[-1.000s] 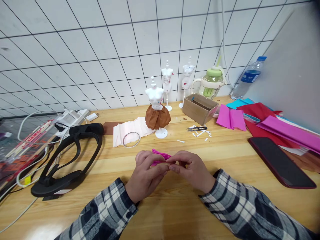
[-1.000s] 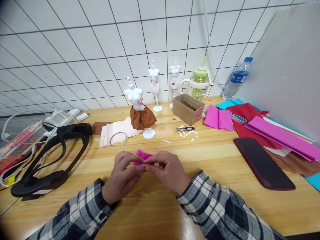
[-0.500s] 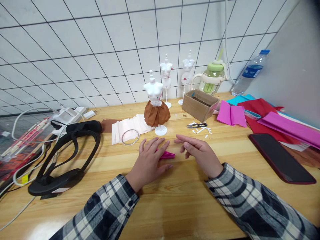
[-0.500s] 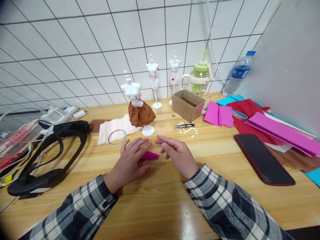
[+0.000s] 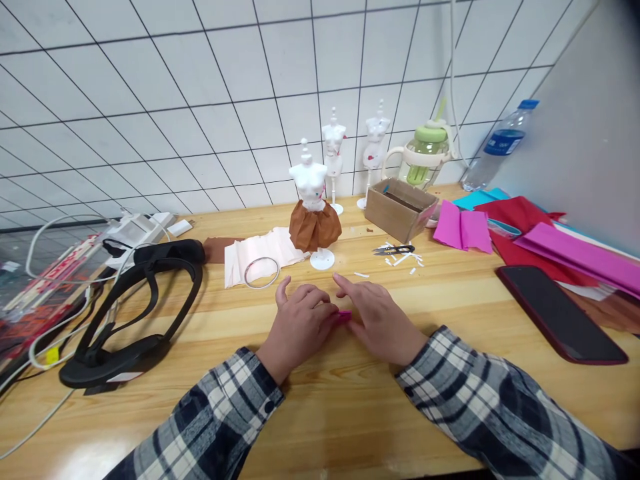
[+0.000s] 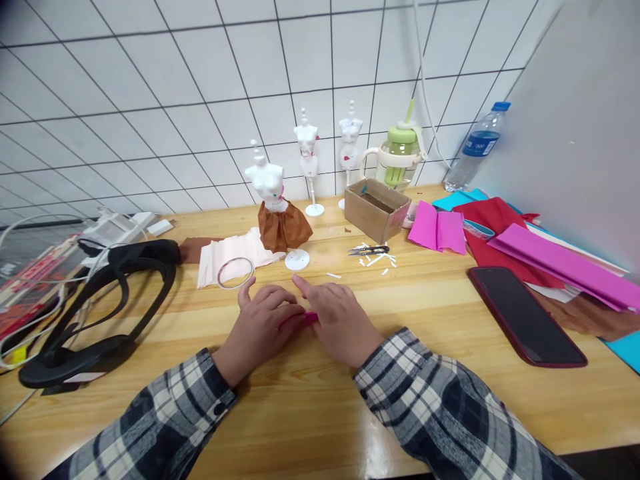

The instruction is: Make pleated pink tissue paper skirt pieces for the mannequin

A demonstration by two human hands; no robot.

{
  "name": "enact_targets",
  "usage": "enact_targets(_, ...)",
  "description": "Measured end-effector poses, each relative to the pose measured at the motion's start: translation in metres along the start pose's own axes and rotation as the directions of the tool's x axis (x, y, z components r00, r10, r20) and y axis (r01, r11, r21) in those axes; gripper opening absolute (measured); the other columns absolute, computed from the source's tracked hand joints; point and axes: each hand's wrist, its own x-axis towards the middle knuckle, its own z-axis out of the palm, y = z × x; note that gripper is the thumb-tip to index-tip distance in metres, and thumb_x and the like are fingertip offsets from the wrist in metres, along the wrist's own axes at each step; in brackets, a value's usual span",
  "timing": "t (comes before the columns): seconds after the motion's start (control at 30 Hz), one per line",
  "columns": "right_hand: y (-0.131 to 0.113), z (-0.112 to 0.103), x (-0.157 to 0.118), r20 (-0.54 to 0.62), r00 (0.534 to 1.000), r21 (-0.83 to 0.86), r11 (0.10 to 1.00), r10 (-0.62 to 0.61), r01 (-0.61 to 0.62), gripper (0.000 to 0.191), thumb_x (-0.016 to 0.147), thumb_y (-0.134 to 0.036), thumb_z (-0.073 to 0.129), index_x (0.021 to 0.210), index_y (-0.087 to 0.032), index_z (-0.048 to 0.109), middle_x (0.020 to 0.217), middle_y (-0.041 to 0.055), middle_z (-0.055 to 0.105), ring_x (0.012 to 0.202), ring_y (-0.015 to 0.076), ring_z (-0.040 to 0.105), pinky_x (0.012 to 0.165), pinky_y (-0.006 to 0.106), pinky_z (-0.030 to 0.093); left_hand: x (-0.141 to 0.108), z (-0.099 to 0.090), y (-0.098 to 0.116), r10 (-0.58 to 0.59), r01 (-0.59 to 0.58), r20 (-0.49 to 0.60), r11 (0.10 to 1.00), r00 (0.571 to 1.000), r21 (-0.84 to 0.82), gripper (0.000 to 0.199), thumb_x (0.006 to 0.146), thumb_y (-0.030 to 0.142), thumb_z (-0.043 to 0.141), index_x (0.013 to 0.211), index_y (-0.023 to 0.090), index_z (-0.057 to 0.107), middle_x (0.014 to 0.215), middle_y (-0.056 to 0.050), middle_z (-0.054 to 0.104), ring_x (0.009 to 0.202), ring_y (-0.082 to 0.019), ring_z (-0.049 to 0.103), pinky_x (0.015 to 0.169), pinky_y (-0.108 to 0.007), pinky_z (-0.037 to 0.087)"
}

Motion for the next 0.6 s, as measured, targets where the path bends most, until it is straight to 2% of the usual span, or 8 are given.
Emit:
enact_targets(0.1,0.004,-0.002,0.000,0.058,0.997,-0.037,0.998,0.048,-0.046,0.083,0.083,-0.009,0.055,0.152,-0.028,0.013,0.112,0.0049,0.064,0.105,0.0241,0.056,0.096,0.047,0.042,0.000,-0.001,0.003,-0.001,0.002,0.055,1.000,0.998,-0.012,0.016,0.087,0.040,0.062,0.096,0.030,0.071,0.096,-0.001,0.069,0.097,-0.022,0.058,0.109,-0.061,0.011)
enact_targets(0.2,0.008,-0.003,0.001,0.084,0.992,-0.042,0.995,0.093,-0.090,0.081,0.084,-0.010,0.055,0.153,-0.026,0.014,0.101,0.0026,0.066,0.096,0.0216,0.058,0.092,0.044,0.044,-0.001,-0.001,0.007,-0.002,0.002,0.080,1.000,0.997,0.004,0.037,0.076,0.046,0.072,0.108,0.029,0.067,0.102,-0.003,0.068,0.101,-0.026,0.056,0.109,-0.063,0.012)
enact_targets(0.23,0.008,-0.003,0.002,0.087,0.991,-0.039,0.995,0.099,-0.096,0.081,0.084,-0.010,0.055,0.153,-0.026,0.014,0.099,0.0021,0.067,0.095,0.0212,0.059,0.092,0.044,0.043,0.000,-0.001,0.009,-0.006,0.005,0.081,1.000,0.997,0.015,0.036,0.077,0.045,0.071,0.109,0.028,0.066,0.102,-0.004,0.068,0.101,-0.026,0.056,0.109,-0.063,0.013)
enact_targets(0.3,0.009,-0.004,0.002,0.083,0.991,-0.015,0.994,0.108,-0.107,0.081,0.083,-0.009,0.055,0.153,-0.025,0.016,0.097,0.0018,0.067,0.094,0.0210,0.059,0.092,0.044,0.044,0.000,0.001,0.010,-0.021,0.017,0.082,0.999,0.996,0.040,0.022,0.085,0.036,0.064,0.104,0.027,0.067,0.097,-0.004,0.068,0.098,-0.024,0.057,0.107,-0.062,0.016)
enact_targets(0.33,0.009,-0.004,0.002,0.078,0.990,0.016,0.993,0.115,-0.117,0.082,0.082,-0.009,0.055,0.153,-0.025,0.016,0.097,0.0018,0.067,0.094,0.0209,0.059,0.092,0.043,0.044,0.001,0.002,0.011,-0.027,0.023,0.083,0.998,0.996,0.050,0.016,0.088,0.032,0.059,0.100,0.026,0.068,0.093,-0.003,0.069,0.096,-0.023,0.058,0.107,-0.062,0.017)
enact_targets(0.4,0.011,-0.004,0.002,0.058,0.990,0.117,0.984,0.130,-0.136,0.086,0.079,-0.007,0.057,0.153,-0.025,0.015,0.104,0.0027,0.067,0.096,0.0203,0.058,0.093,0.042,0.045,0.001,0.003,0.010,-0.040,0.035,0.079,0.998,0.996,0.060,0.017,0.091,0.025,0.052,0.090,0.026,0.069,0.086,-0.002,0.069,0.091,-0.022,0.058,0.106,-0.062,0.016)
enact_targets(0.5,0.013,-0.005,0.001,0.019,0.991,0.265,0.955,0.134,-0.135,0.092,0.075,-0.005,0.058,0.153,-0.025,0.013,0.116,0.0047,0.064,0.103,0.0194,0.057,0.096,0.040,0.045,0.001,0.004,0.007,-0.067,0.065,0.059,0.997,0.996,0.032,0.018,0.090,0.024,0.053,0.084,0.025,0.070,0.085,-0.002,0.069,0.091,-0.022,0.058,0.106,-0.062,0.015)
enact_targets(0.6,0.012,-0.005,0.000,-0.004,0.995,0.304,0.948,0.104,-0.098,0.094,0.073,-0.005,0.061,0.152,-0.024,0.015,0.119,0.0062,0.062,0.108,0.0202,0.055,0.101,0.041,0.042,0.000,0.003,0.005,-0.135,0.137,0.061,0.990,0.989,-0.040,0.015,0.088,0.025,0.056,0.085,0.026,0.071,0.088,-0.001,0.070,0.091,-0.022,0.058,0.104,-0.059,0.020)
